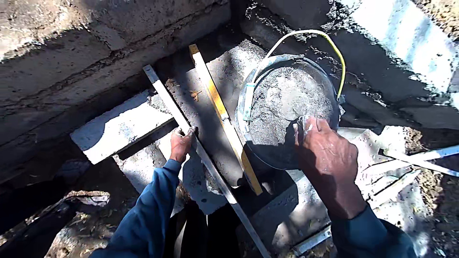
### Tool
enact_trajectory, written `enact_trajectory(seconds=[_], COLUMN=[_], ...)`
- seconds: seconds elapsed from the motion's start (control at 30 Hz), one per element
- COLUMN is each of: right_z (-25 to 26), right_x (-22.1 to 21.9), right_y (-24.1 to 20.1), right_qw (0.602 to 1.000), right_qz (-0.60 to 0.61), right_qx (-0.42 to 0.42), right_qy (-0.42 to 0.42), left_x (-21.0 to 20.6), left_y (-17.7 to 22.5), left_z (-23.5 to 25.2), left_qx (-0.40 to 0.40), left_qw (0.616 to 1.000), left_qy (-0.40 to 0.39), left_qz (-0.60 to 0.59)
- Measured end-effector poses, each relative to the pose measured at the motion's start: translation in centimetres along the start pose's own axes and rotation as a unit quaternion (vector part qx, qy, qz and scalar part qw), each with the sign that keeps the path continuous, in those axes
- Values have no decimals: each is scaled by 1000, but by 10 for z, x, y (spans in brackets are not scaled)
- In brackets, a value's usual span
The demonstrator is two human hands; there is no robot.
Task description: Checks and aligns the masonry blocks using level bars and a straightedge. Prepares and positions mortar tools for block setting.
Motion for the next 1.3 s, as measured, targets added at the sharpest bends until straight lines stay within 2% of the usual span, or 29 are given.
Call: enact_trajectory(seconds=[0.13,0.23,0.37,0.5,0.6,0.7,0.8,0.97,1.13,1.23,1.3], right_z=[-20,-32,-46,-45,-49,-36,-19,-27,-32,-36,-38], right_x=[-7,-13,-28,-16,9,14,-3,-20,-22,-18,-21], right_y=[-20,2,21,23,37,37,15,-9,2,31,40], right_qw=[996,994,983,994,996,995,998,992,972,937,887], right_qz=[47,104,184,108,27,4,19,123,232,331,419], right_qx=[31,26,-1,-30,-60,-82,-51,-8,5,-55,-116], right_qy=[-63,-27,-21,19,59,59,45,5,-44,-100,-155], left_x=[0,-7,1,18,28,31,37,61,67,62,68], left_y=[-8,-9,-9,10,19,13,3,-21,-28,-27,-31], left_z=[2,3,1,-9,-36,-44,-45,-55,-60,-71,-73], left_qx=[-11,-42,-60,-73,-87,-95,-104,-114,-114,-96,-73], left_qw=[1000,998,995,993,992,992,989,985,985,989,992], left_qy=[-12,-6,2,-10,-34,2,50,67,78,71,71], left_qz=[9,51,75,87,90,87,93,111,101,85,75])
Point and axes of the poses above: each hand's wrist, its own z-axis towards the middle knuckle, its own x-axis out of the back of the hand, y = z × x, the point moved 1 cm from there along z, towards the middle knuckle, and after that the axes turned 9 degrees about y, right-handed, at the moved point
